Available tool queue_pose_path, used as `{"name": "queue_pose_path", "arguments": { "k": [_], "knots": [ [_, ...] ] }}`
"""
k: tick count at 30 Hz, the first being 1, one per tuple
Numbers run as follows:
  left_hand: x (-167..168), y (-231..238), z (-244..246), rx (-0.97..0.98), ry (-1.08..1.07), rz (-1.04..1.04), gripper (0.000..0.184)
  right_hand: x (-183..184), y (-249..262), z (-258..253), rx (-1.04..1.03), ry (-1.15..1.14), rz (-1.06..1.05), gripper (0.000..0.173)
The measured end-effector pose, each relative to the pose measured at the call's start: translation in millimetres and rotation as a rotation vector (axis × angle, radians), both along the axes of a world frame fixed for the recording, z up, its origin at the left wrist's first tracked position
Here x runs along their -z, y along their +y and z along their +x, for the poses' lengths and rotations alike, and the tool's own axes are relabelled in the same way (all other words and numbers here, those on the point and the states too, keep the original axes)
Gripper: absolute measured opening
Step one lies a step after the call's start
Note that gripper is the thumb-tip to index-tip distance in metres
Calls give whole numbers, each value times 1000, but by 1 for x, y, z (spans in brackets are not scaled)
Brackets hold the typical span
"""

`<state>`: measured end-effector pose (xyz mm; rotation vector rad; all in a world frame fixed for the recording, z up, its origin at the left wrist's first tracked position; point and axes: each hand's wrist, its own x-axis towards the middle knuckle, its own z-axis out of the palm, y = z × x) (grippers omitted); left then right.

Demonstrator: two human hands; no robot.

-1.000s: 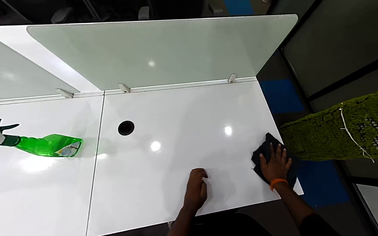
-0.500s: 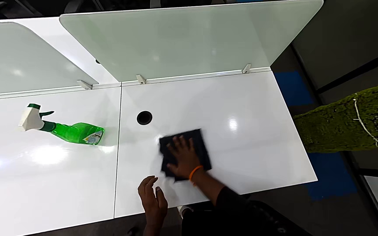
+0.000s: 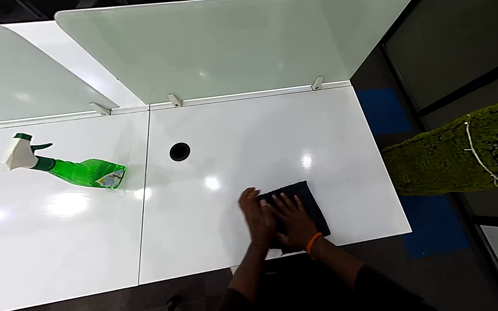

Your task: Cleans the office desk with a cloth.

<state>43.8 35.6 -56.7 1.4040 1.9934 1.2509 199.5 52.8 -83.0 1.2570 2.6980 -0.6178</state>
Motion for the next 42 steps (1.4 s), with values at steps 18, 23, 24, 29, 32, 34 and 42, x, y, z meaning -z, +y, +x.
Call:
{"name": "queue_pose_path", "arguments": {
  "k": [18,23,24,29,32,34,42],
  "knots": [
    [53,41,82,240,152,155,47,6,-24,62,254,258,171,122],
    [58,58,71,370,369,174,54,6,-15,69,187,118,154,119],
    [57,60,67,392,417,168,53,4,-13,71,173,86,132,114],
    [38,54,-24,395,542,37,49,2,-1,126,267,22,173,95],
    [8,28,-104,228,504,36,50,-2,12,197,417,-47,236,95],
    [-4,-6,-150,116,491,60,52,-1,23,239,528,-124,257,95],
    [10,-162,-218,-194,444,-30,51,12,60,204,845,-204,293,93]
  ]
}}
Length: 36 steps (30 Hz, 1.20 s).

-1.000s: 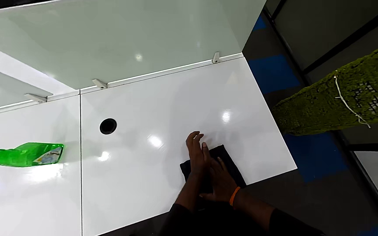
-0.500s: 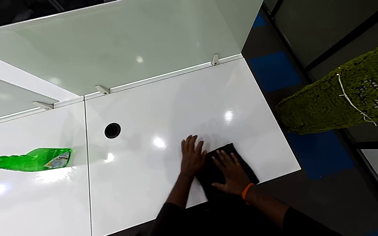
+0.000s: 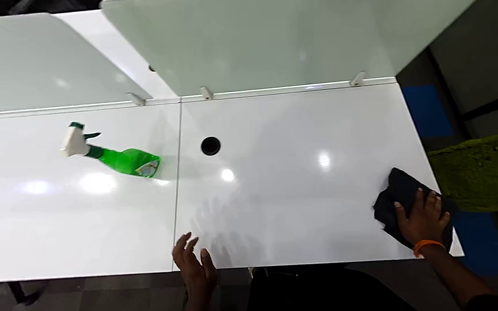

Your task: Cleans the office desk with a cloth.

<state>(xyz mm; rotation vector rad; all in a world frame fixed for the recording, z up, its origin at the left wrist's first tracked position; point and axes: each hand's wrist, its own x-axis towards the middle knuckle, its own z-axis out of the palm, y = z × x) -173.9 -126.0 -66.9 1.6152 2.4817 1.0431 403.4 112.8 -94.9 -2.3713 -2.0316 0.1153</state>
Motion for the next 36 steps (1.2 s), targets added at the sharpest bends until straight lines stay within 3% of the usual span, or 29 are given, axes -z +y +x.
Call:
{"name": "queue_pose_path", "arguments": {
  "k": [4,10,13,15,18,20,23,26,29,33,36],
  "knots": [
    [16,-34,9,-37,-65,-31,51,1,44,-83,33,11,-2,95],
    [15,-23,-9,-127,-139,48,53,2,60,-293,-365,66,-2,92],
    [3,-4,-34,-127,-175,47,57,3,8,-413,-596,106,-2,95],
    [-7,11,-51,-109,-167,38,60,2,-59,-476,-781,182,-31,96],
    [-26,31,-70,-77,-139,29,63,-12,-159,-533,-1047,388,-300,93],
    [-38,38,-79,-58,-137,34,64,-23,-184,-547,-1137,409,-482,101],
    [-43,36,-87,-50,-134,76,63,-15,-179,-535,-1189,444,-467,87],
    [-38,27,-93,-46,-149,66,61,-9,-132,-486,-1047,371,-238,79],
    [-25,21,-96,-28,-168,32,62,-4,-69,-382,-716,185,15,78],
    [-15,29,-104,-13,-186,23,63,1,-44,-192,-142,21,44,84],
    [-8,39,-109,-10,-214,23,63,4,-44,-115,300,6,23,81]
  ]
}}
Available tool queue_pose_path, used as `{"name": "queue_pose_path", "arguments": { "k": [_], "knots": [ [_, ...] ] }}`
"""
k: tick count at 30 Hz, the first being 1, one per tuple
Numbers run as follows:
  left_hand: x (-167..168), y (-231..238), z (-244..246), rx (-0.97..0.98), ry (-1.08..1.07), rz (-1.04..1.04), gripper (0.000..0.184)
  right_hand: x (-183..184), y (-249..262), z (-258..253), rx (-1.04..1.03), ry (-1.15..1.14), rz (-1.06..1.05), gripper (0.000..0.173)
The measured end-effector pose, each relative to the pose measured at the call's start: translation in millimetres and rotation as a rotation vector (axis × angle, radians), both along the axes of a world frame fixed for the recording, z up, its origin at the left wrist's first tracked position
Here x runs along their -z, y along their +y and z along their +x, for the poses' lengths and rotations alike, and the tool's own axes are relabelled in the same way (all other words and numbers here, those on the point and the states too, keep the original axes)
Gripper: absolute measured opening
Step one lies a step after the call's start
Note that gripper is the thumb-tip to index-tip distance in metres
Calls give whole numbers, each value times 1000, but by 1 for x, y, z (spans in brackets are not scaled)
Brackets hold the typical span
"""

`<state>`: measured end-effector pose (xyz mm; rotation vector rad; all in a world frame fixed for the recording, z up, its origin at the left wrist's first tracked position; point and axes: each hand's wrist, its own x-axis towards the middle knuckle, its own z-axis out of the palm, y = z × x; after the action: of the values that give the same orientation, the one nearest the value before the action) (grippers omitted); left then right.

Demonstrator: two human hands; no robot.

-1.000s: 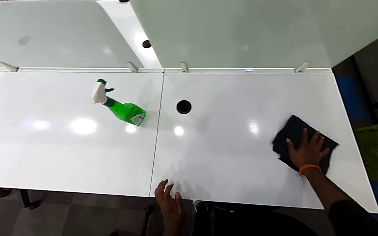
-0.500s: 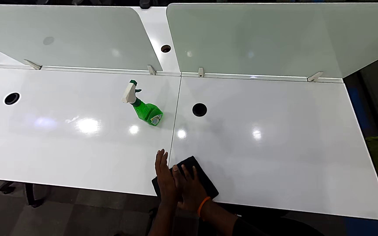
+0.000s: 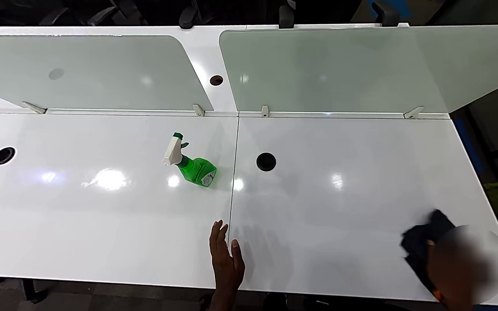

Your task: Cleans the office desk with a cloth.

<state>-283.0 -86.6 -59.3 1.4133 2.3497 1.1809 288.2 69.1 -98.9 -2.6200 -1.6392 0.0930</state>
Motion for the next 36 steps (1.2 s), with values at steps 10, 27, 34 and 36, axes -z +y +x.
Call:
{"name": "queue_pose_path", "arguments": {
  "k": [10,27,34,36],
  "knots": [
    [9,-14,-31,-91,-75,28,62,-45,197,-238,281,189,140,79],
    [-2,-66,-50,-195,-81,3,60,-2,102,-604,-958,161,-82,80],
    [-4,-45,-4,-130,-44,-142,56,-3,-27,-526,-1077,162,-114,77],
    [-2,-35,24,-75,-8,-184,54,-12,-61,-494,-1161,166,-216,72]
  ]
}}
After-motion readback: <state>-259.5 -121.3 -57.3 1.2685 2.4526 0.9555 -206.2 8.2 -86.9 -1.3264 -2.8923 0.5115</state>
